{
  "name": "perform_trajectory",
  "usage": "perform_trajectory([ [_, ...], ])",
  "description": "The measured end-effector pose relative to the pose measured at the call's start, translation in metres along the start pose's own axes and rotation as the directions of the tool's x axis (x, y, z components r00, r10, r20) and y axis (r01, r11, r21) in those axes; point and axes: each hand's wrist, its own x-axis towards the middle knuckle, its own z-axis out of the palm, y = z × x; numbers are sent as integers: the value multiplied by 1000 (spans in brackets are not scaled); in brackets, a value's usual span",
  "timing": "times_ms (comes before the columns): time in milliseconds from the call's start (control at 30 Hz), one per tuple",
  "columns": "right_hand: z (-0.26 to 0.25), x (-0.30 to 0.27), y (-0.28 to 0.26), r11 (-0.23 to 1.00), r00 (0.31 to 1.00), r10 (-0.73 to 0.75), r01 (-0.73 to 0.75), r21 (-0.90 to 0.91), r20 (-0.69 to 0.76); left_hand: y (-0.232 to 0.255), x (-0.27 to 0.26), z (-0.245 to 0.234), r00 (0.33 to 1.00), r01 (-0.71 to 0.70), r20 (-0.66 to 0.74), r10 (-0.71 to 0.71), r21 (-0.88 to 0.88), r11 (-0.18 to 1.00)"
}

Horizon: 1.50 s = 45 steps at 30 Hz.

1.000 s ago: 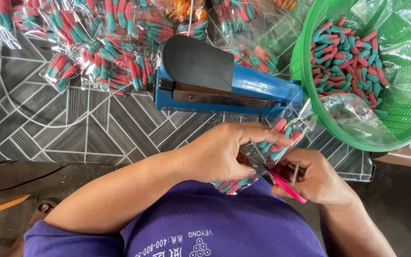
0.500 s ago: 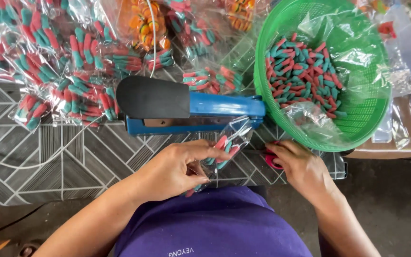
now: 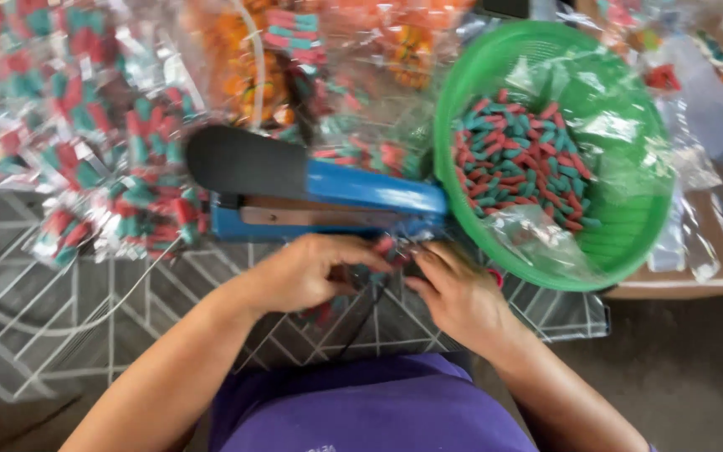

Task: Packaging small colorful food items into plastic bags and sealing them with a heat sealer.

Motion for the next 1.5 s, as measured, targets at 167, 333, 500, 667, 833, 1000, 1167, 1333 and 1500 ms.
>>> perform_trajectory([
  [167, 19, 15, 12, 992, 992, 121, -120, -25, 43, -11, 32, -13, 983, 176, 36, -178, 46, 983],
  [333, -36, 18, -10, 990, 985, 127, -117, -80, 121, -9, 31, -13, 968, 251, 18, -251, 43, 967],
  [500, -63, 1, -16, 814, 960, 270, -269, 515, 74, 16, -18, -4, 990, 141, -6, -142, -101, 985],
  [667, -55, -15, -17, 859, 964, 230, -265, 438, 130, 45, -80, -27, 978, 48, -201, -51, -19, 999],
  [833, -88, 29, -37, 847, 999, 3, -23, 531, 39, 81, -113, -71, 747, 223, -663, -41, 193, 955],
  [1000, -141, 98, -37, 968, 994, -86, 98, 230, -64, 68, -88, -135, 655, 284, -686, 317, 612, 738],
  [1167, -106, 220, 24, 954, 944, 161, -75, -290, 287, -32, -62, -147, 529, 509, -717, 454, 696, 506],
  [1333, -20, 283, 76, 905, 817, 302, -84, -418, 491, -57, -62, -145, 485, 451, -633, 603, 772, 447],
  [1500, 32, 293, 103, 818, 876, 173, 127, -561, 449, -16, -80, -140, 447, 295, -669, 594, 737, 608],
])
